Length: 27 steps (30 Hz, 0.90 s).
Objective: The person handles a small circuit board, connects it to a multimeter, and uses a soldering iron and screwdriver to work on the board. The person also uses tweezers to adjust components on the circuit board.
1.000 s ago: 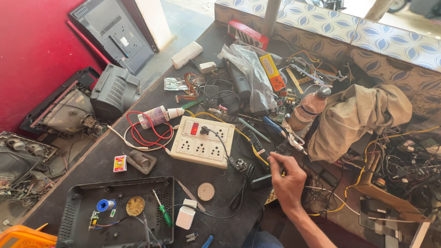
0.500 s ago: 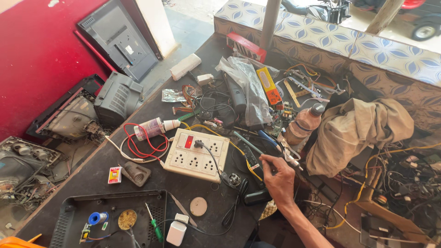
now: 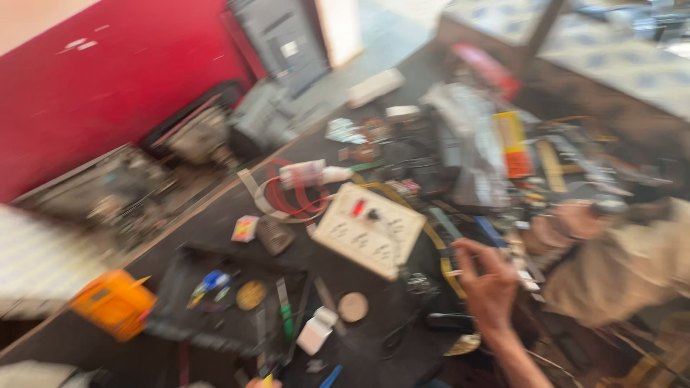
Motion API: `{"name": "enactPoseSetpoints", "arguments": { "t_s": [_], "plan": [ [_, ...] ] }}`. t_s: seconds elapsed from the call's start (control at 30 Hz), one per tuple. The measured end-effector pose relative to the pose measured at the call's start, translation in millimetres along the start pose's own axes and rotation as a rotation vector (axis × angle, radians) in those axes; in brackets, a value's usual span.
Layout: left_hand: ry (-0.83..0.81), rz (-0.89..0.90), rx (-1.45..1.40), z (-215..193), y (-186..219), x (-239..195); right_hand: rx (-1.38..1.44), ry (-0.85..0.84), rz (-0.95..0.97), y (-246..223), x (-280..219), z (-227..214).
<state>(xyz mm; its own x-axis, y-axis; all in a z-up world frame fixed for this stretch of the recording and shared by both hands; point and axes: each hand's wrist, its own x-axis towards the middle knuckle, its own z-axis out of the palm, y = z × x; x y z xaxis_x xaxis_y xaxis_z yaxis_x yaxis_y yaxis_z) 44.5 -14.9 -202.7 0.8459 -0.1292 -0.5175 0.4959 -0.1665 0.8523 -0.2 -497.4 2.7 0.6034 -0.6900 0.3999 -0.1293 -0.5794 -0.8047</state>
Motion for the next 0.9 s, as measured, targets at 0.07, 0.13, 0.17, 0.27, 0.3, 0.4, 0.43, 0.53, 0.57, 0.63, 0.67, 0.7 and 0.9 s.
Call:
{"name": "enactPoseSetpoints", "arguments": {
  "t_s": [0.07, 0.13, 0.17, 0.27, 0.3, 0.4, 0.43, 0.53, 0.57, 0.63, 0.67, 0.7, 0.9],
  "plan": [
    [0.008, 0.084, -0.123, -5.0, 0.1, -21.1, -0.091, -0.045, 0.181, -2.5, 5.1, 4.5],
    [0.003, 0.115, -0.277, 0.9, 10.9, -42.5, 0.095, -0.068, 0.076, -4.6, 15.4, 9.9],
    [0.009, 0.132, -0.336, 2.9, 20.7, -57.4, 0.111, -0.071, 0.120, -7.6, 19.1, 14.7],
    [0.032, -0.129, -0.404, 14.0, 62.1, -86.4, 0.112, -0.103, 0.130, -21.2, 31.2, 21.8],
    [0.065, -0.120, -0.402, 17.0, 77.9, -92.4, 0.106, -0.115, 0.114, -27.0, 35.7, 25.7],
    [0.132, -0.099, -0.411, 29.8, 112.4, -109.5, 0.275, -0.129, 0.001, -45.2, 47.8, 34.9],
    [0.152, -0.080, -0.420, 31.8, 121.2, -114.0, 0.314, -0.138, -0.010, -51.5, 50.4, 39.0],
    [0.201, -0.058, -0.402, 41.5, 132.6, -128.8, 0.324, -0.157, -0.058, -69.2, 48.9, 39.0],
    [0.218, -0.050, -0.385, 43.6, 135.9, -131.2, 0.269, -0.159, -0.083, -76.2, 48.5, 37.3],
    [0.245, -0.068, -0.425, 48.1, 137.7, -137.1, 0.146, -0.137, -0.223, -91.2, 44.4, 33.5],
    [0.262, -0.076, -0.443, 49.3, 138.2, -140.9, 0.078, -0.114, -0.335, -98.4, 41.5, 30.1],
    [0.271, -0.068, -0.446, 49.8, 138.3, -144.2, 0.010, -0.090, -0.447, -104.7, 39.2, 28.4],
    [0.299, -0.034, -0.486, 48.5, 132.0, -148.6, 0.140, -0.120, -0.422, -110.1, 17.6, 11.6]
  ]
}}
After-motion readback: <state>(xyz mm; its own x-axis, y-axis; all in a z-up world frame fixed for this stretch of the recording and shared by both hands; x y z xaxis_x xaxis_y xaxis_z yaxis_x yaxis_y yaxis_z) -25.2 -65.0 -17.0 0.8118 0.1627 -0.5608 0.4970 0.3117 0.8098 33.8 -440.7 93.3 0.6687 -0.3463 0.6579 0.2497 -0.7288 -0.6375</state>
